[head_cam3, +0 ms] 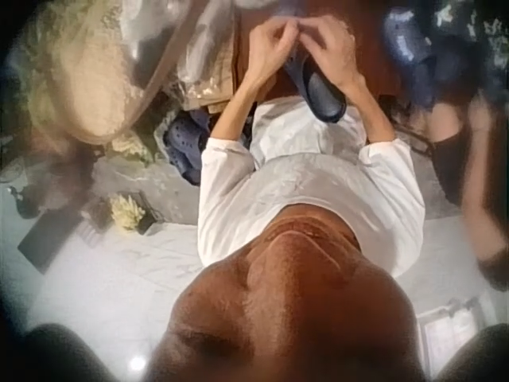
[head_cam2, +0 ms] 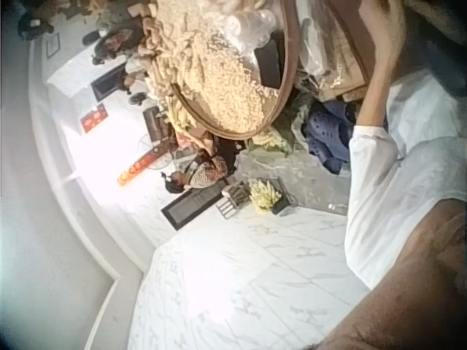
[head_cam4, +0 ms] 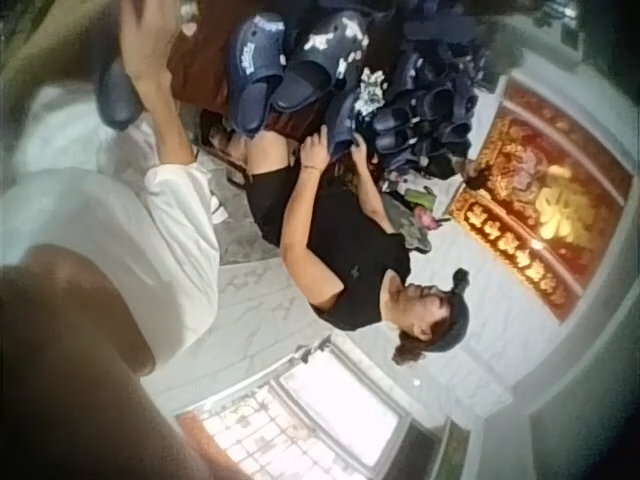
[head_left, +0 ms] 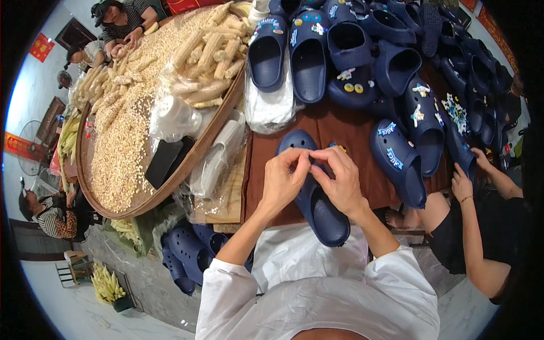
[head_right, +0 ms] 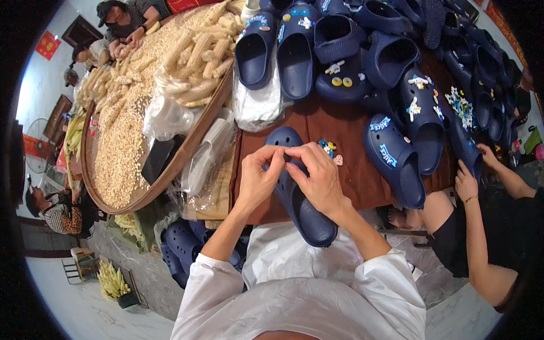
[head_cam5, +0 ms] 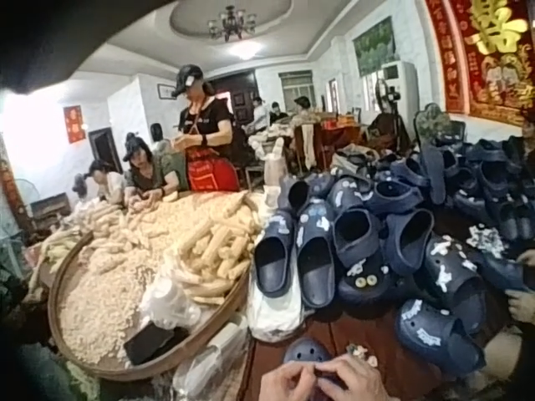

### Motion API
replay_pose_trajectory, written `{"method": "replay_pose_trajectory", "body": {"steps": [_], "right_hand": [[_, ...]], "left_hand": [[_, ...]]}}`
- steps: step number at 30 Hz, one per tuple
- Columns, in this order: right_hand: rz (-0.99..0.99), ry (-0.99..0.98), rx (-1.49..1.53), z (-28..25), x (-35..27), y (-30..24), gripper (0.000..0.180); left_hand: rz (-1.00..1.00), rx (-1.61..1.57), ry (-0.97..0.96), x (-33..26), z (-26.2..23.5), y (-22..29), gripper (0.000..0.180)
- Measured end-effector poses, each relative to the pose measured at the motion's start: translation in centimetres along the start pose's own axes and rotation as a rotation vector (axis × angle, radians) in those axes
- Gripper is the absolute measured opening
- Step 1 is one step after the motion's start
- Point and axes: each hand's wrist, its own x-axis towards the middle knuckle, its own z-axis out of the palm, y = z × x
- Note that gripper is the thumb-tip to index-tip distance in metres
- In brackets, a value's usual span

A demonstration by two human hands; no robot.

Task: Decorating blue clog shoes by pushing plastic charms into the ventilation holes.

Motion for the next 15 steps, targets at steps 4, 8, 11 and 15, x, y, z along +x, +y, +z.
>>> {"method": "replay_pose_trajectory", "body": {"steps": [4,8,11,15], "right_hand": [[-0.073,0.050,-0.083,0.1,0.2,0.1,0.024],[0.049,0.090,-0.003,-0.4,0.1,1.1,0.022],[0.216,0.211,-0.047,-1.4,-1.0,4.0,0.020],[0.314,0.175,-0.067,-1.6,-5.0,9.2,0.021]], "left_hand": [[-0.114,-0.074,-0.061,0.1,0.0,-0.9,0.023],[0.002,-0.151,-0.017,-0.2,0.7,-0.5,0.023],[0.295,0.237,0.031,-1.0,0.5,-0.2,0.032],[0.338,0.402,-0.016,-3.7,1.8,-0.8,0.060]]}}
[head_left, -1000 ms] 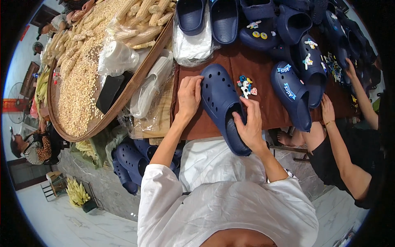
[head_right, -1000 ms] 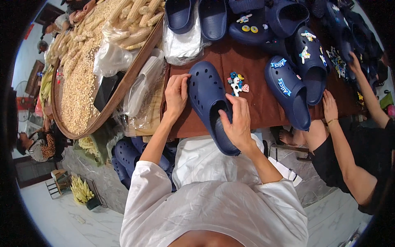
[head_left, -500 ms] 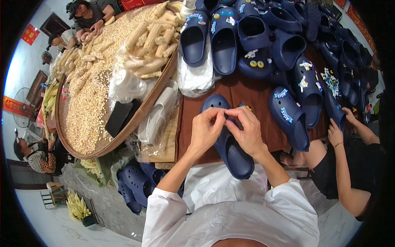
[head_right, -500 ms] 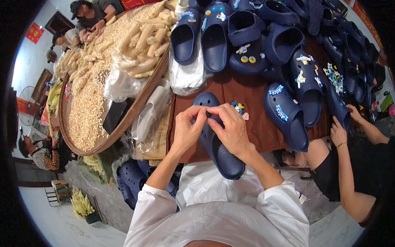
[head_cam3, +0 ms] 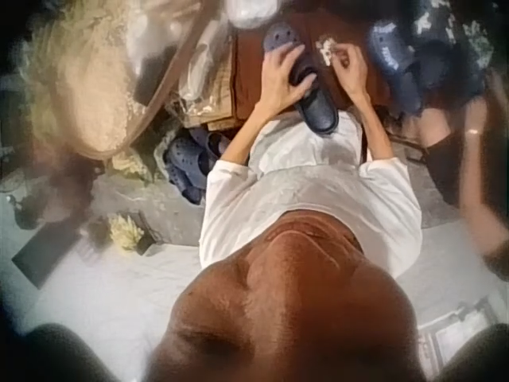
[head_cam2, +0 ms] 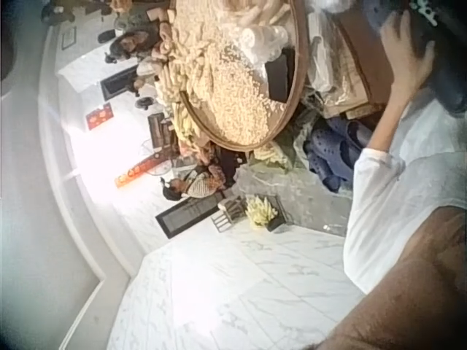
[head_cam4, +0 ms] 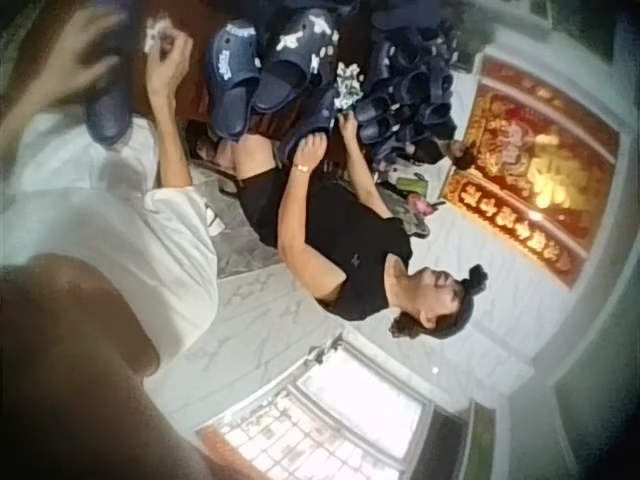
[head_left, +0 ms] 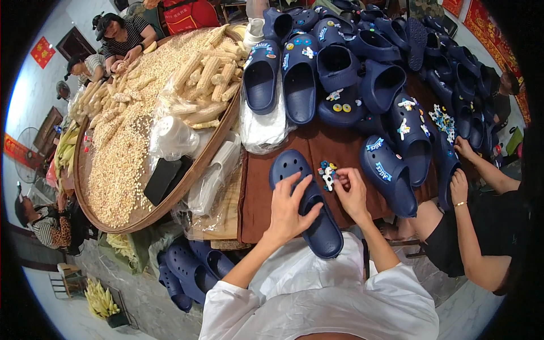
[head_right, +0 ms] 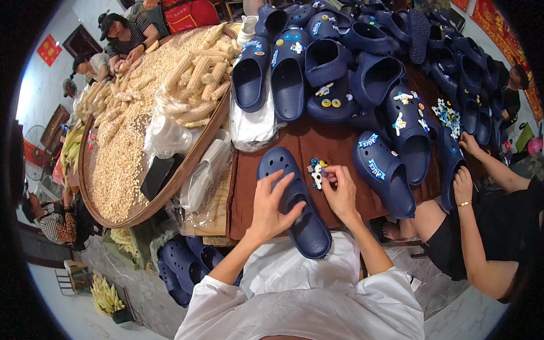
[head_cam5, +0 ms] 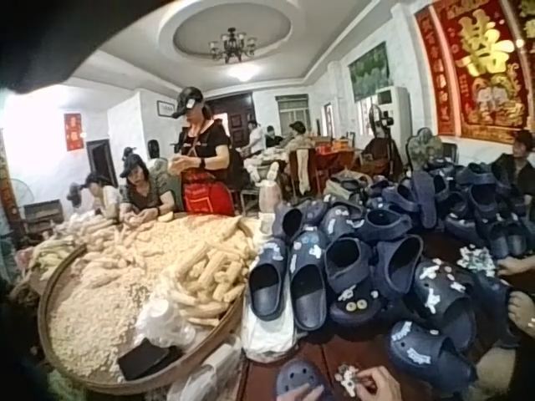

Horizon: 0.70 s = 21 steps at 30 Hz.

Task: Decorating blue clog shoes by pushing plastic charms into the ventilation holes.

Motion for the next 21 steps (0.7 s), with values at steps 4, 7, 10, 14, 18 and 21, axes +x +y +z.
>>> {"method": "replay_pose_trajectory", "body": {"steps": [4,7,10,14,18,21], "right_hand": [[0.020,-0.029,-0.028,-0.5,-0.9,0.0,0.023],[-0.045,0.026,0.062,-0.9,1.6,-1.4,0.024],[-0.027,0.040,0.268,0.1,5.2,-2.5,0.028],[0.028,0.032,0.500,1.2,12.1,-1.6,0.042],[0.280,0.028,0.655,0.5,17.3,-6.0,0.065],[0.395,0.051,0.716,0.2,21.2,-3.9,0.067]], "left_hand": [[-0.092,0.014,-0.013,-2.2,1.4,-1.0,0.063],[-0.108,-0.052,0.009,-3.1,1.5,-0.8,0.064],[-0.100,-0.075,0.033,-3.9,0.8,-1.4,0.063],[-0.110,-0.063,0.107,-3.9,-1.6,-2.0,0.061],[-0.163,0.026,0.216,-4.7,-4.7,-4.1,0.063],[-0.217,0.028,0.250,-4.8,-5.6,-5.5,0.063]]}}
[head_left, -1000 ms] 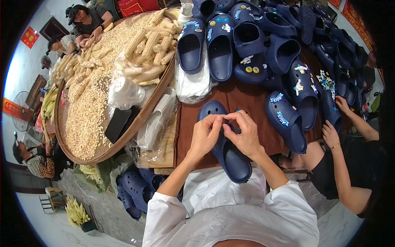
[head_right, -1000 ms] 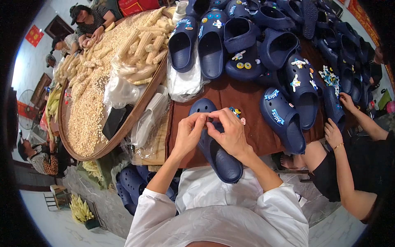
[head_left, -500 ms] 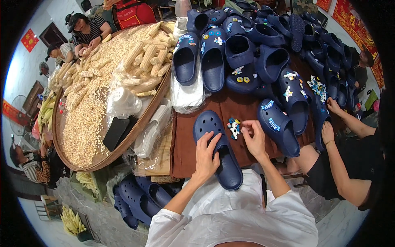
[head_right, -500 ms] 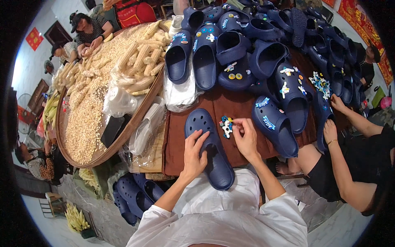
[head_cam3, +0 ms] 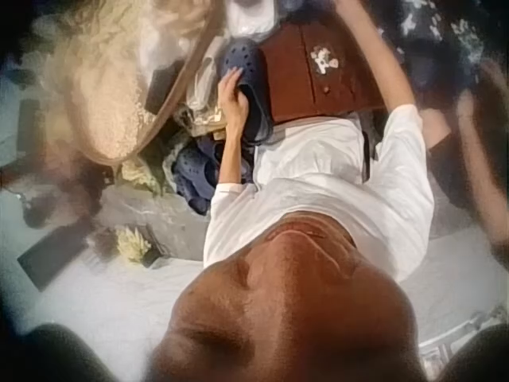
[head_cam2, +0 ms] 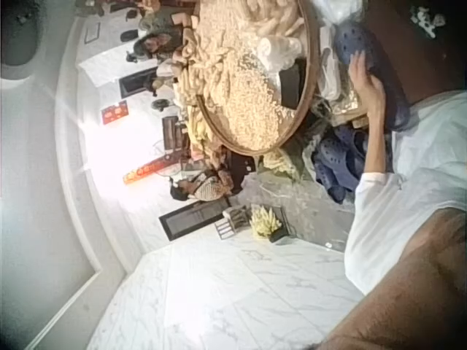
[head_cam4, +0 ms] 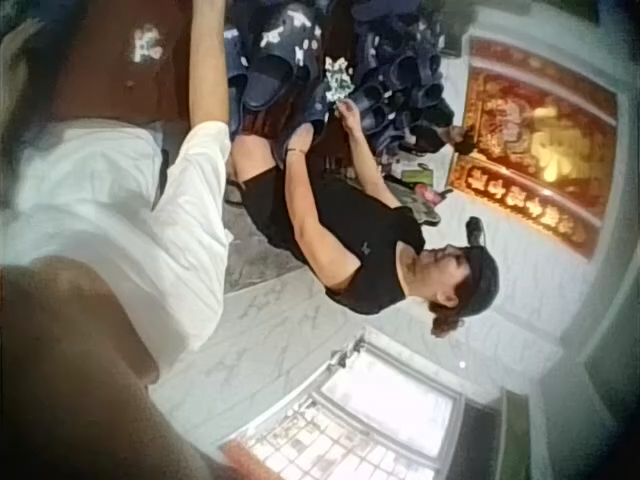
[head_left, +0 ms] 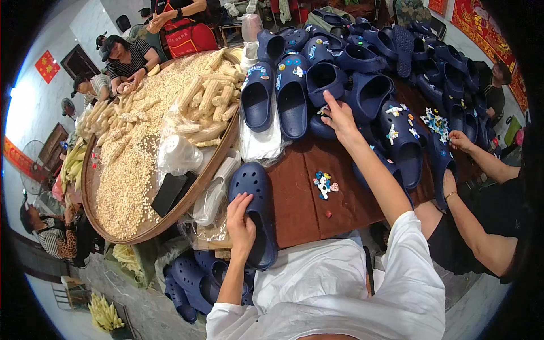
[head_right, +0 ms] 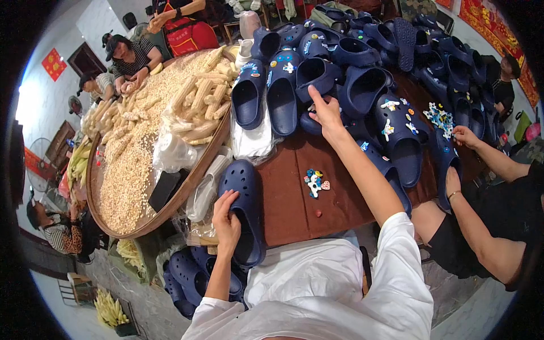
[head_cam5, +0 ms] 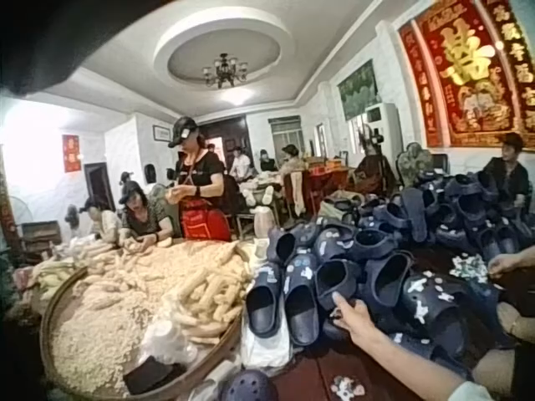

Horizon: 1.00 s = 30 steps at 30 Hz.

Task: Decorating blue clog shoes by pushing plastic charms into the ventilation holes.

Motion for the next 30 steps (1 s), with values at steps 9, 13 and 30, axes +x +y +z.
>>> {"method": "replay_pose_trajectory", "body": {"steps": [9,13,30], "right_hand": [[0.095,0.087,0.096,1.1,1.9,-0.3,0.096],[0.040,0.049,0.136,1.0,2.3,-0.2,0.074],[0.007,-0.205,0.031,-5.2,-21.4,7.6,0.064]], "left_hand": [[0.006,0.032,0.008,0.4,0.7,-0.5,0.057],[-0.012,0.019,0.018,0.7,0.7,-0.3,0.058],[-0.021,-0.020,0.063,0.9,0.2,0.1,0.045]]}}
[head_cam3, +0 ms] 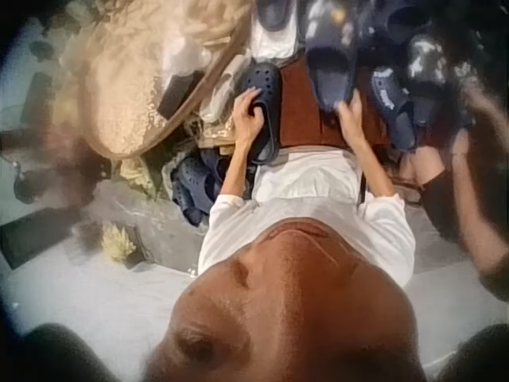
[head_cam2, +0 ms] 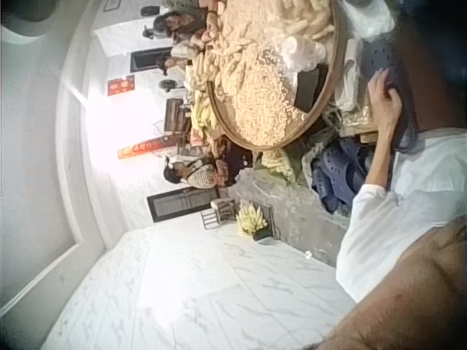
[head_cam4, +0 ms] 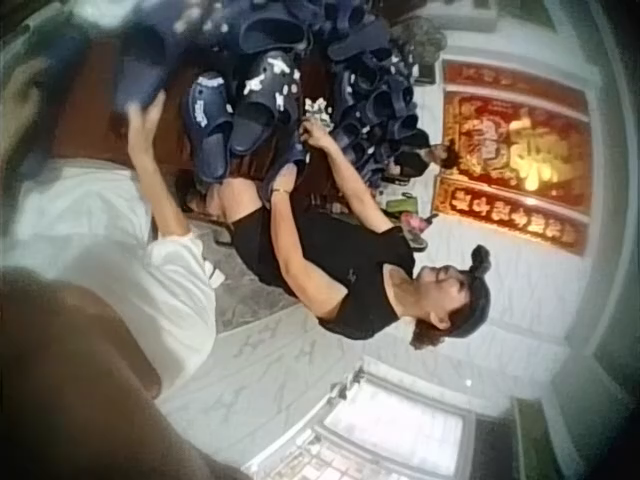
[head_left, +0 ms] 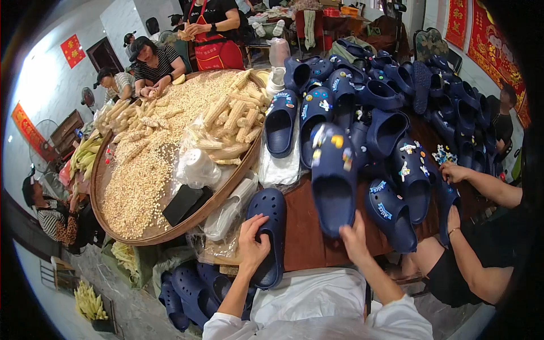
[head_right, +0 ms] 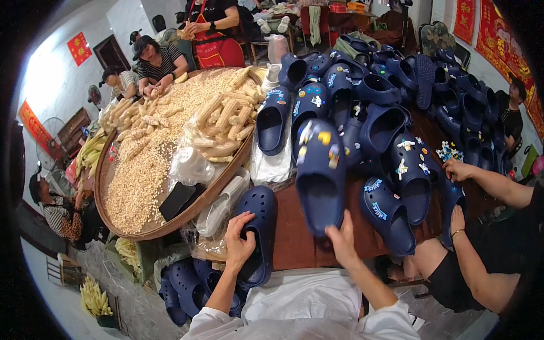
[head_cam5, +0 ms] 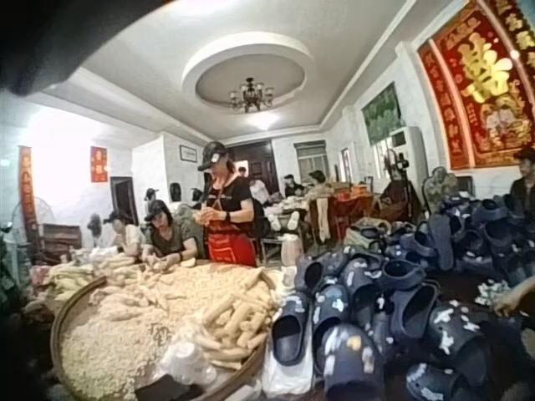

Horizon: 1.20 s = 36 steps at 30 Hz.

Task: Decorating blue clog shoes by pushing plastic charms into the ventilation holes.

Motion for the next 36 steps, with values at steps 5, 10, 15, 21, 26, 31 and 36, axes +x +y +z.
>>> {"method": "replay_pose_trajectory", "body": {"steps": [5,10,15,21,26,31,36], "right_hand": [[0.165,-0.077,0.062,-0.1,-7.9,1.7,0.062],[0.295,-0.108,0.068,-0.1,-11.7,4.0,0.058],[0.345,-0.115,0.127,0.0,-13.6,6.5,0.059],[0.409,-0.241,0.047,-1.2,-12.1,5.7,0.056],[0.104,-0.069,-0.354,-2.0,-11.6,4.6,0.044],[0.005,0.070,-0.458,-3.0,-6.9,2.9,0.029],[-0.032,0.015,-0.451,-1.1,-0.6,2.6,0.032]], "left_hand": [[0.077,-0.073,0.035,-0.3,-0.8,2.0,0.043],[0.121,-0.165,0.045,-1.2,0.1,5.1,0.037],[0.125,-0.168,-0.067,-3.0,2.1,7.2,0.037],[0.081,-0.138,-0.187,-4.8,3.8,7.0,0.038],[0.125,-0.030,-0.104,-6.3,3.9,7.4,0.033],[-0.161,-0.291,-0.199,-7.6,4.0,7.2,0.033],[-0.471,-0.706,-0.341,-8.6,6.7,7.6,0.033]]}}
